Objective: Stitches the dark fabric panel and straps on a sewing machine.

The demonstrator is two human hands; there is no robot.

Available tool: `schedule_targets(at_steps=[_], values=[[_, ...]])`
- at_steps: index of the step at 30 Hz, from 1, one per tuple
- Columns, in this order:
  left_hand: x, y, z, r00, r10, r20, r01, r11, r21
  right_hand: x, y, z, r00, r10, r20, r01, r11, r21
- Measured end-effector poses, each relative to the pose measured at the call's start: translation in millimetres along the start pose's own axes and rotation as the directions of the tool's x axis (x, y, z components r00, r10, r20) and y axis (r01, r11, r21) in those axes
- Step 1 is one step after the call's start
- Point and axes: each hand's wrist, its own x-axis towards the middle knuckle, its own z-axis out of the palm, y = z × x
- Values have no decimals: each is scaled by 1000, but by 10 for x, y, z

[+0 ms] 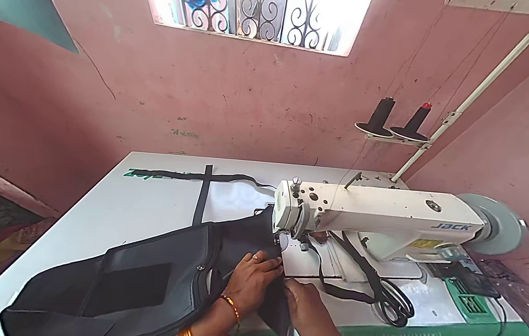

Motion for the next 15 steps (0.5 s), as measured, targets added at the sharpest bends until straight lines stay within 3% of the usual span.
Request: schedule_targets(at_steps=[5, 10, 13, 15], values=[[250, -318, -25, 999, 20, 51, -16, 996, -90, 347, 150, 144, 958, -139, -250, 151, 988, 25], [451, -593, -102, 989, 41, 143, -10, 978, -208, 591, 87, 79, 980, -63, -190, 70, 997, 28], [458, -589, -119, 997, 69, 24, -62, 976, -206, 641, 32, 37, 989, -2, -148, 3, 1000, 9], [419, -325, -243, 1000, -5, -12, 2, 975, -221, 660, 8, 12, 991, 11, -130, -14, 1000, -22]])
